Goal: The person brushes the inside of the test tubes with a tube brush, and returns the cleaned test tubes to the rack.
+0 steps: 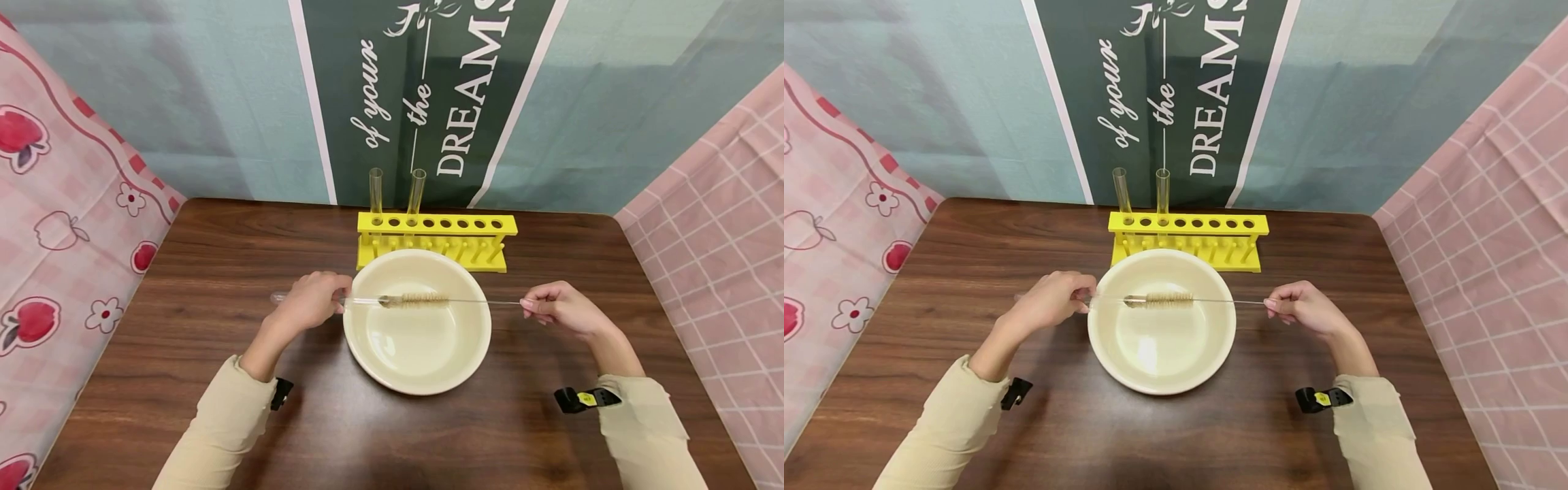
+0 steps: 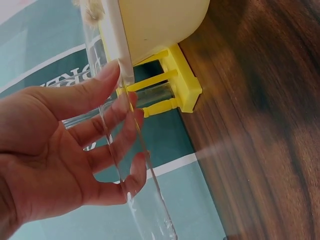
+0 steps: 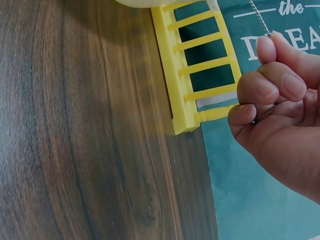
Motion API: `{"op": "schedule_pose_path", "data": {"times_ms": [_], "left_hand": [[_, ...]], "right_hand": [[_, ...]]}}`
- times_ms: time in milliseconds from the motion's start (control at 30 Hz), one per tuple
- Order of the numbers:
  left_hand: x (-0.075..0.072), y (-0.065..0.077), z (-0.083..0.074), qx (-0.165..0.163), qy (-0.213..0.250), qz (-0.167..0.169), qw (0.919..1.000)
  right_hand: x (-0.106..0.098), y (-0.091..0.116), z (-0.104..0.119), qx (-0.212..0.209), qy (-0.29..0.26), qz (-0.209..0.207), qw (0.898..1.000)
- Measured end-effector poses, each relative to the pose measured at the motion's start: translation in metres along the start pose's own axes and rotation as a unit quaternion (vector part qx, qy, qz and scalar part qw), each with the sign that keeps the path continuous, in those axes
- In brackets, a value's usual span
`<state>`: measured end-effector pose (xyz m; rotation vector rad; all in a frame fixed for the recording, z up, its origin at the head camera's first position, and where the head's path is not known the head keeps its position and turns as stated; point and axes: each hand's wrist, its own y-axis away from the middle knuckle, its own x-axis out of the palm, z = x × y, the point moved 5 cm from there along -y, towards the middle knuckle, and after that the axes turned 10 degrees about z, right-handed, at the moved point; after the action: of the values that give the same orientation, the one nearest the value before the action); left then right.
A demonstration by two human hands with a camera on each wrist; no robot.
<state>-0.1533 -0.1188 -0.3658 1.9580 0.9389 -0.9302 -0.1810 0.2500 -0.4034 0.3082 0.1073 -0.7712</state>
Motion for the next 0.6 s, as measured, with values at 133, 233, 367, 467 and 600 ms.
{"op": "schedule_pose_path", "data": {"times_ms": [133,233,367,467,600], "left_hand": [[-0.001,0.001,-0.001,-0.003,-0.015,-0.023,0.9996],[-0.002,0.001,-0.001,-0.006,-0.025,-0.035,0.9991],[-0.003,0.002,-0.001,-0.011,-0.033,-0.044,0.9984],[-0.004,0.003,-0.001,-0.015,-0.037,-0.051,0.9979],[-0.005,0.004,-0.003,-0.014,-0.034,-0.06,0.9975]], "right_hand": [[0.002,-0.003,0.002,0.004,0.002,-0.007,1.0],[0.004,-0.004,0.005,0.004,0.01,-0.009,1.0],[0.004,-0.006,0.009,0.001,0.022,-0.011,1.0],[0.004,-0.007,0.011,-0.001,0.026,-0.014,1.0],[0.005,-0.009,0.014,-0.01,0.016,-0.01,1.0]]}}
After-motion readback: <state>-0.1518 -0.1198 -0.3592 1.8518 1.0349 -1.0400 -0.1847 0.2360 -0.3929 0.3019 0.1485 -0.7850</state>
